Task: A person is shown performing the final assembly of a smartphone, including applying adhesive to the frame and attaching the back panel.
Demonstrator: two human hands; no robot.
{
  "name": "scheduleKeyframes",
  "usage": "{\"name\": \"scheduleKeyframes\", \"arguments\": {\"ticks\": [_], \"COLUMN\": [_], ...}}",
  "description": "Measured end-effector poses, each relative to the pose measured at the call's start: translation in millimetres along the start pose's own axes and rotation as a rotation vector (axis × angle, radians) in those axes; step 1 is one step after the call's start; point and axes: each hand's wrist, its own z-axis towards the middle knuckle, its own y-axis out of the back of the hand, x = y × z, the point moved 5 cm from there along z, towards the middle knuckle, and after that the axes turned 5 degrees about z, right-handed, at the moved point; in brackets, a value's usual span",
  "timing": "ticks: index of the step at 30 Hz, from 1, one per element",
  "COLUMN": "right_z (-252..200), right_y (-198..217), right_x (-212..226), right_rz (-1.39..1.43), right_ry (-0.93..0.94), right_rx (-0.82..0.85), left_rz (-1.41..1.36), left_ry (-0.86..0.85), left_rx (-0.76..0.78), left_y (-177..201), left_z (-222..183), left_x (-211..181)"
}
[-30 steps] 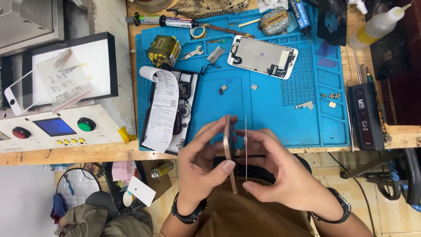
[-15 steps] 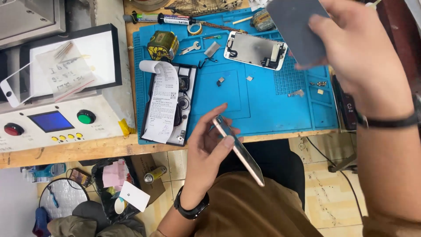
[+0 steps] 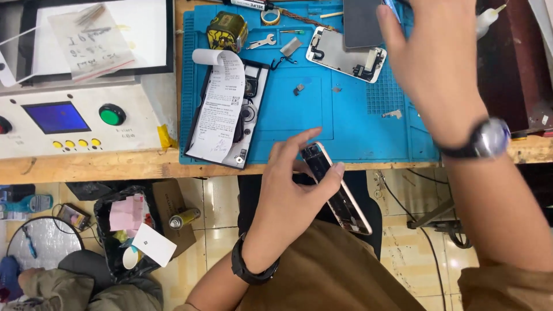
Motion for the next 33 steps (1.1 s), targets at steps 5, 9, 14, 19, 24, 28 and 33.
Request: {"name": "scheduleKeyframes", "arguments": {"ticks": [5,9,14,19,24,28,33], "right_z": [-87.5,-151.8,-136.3,-101.6,-73.5,-65.0,-75.1], "right_y": [56.8,33.8,36.6,-1.9,-27.7,-23.5,0.8], "right_x": [80.5,86.1,66.6,48.7,44.7,63.8,85.3], "right_rz": [0.670,0.770,0.877,0.901,0.815,0.574,0.327], "right_ry": [-0.368,-0.638,-0.560,-0.585,-0.432,-0.073,0.063], "right_rx": [0.624,0.688,0.378,0.603,0.672,0.491,0.347], "left_rz": [0.139,0.142,0.306,0.538,0.217,0.142,0.104], "left_ry": [-0.034,-0.025,-0.223,-0.932,-1.328,-1.227,-1.141], "left_rx": [-0.076,-0.123,-0.297,-0.295,0.422,0.185,-0.087], "left_y": [-3.6,-11.7,-8.5,-25.4,-58.8,-29.1,7.0], "left_z": [1.7,4.1,-17.1,-90.2,-105.1,-83.8,-46.3], "left_x": [-2.9,-2.2,-6.8,-40.0,3.6,12.4,11.8]}}
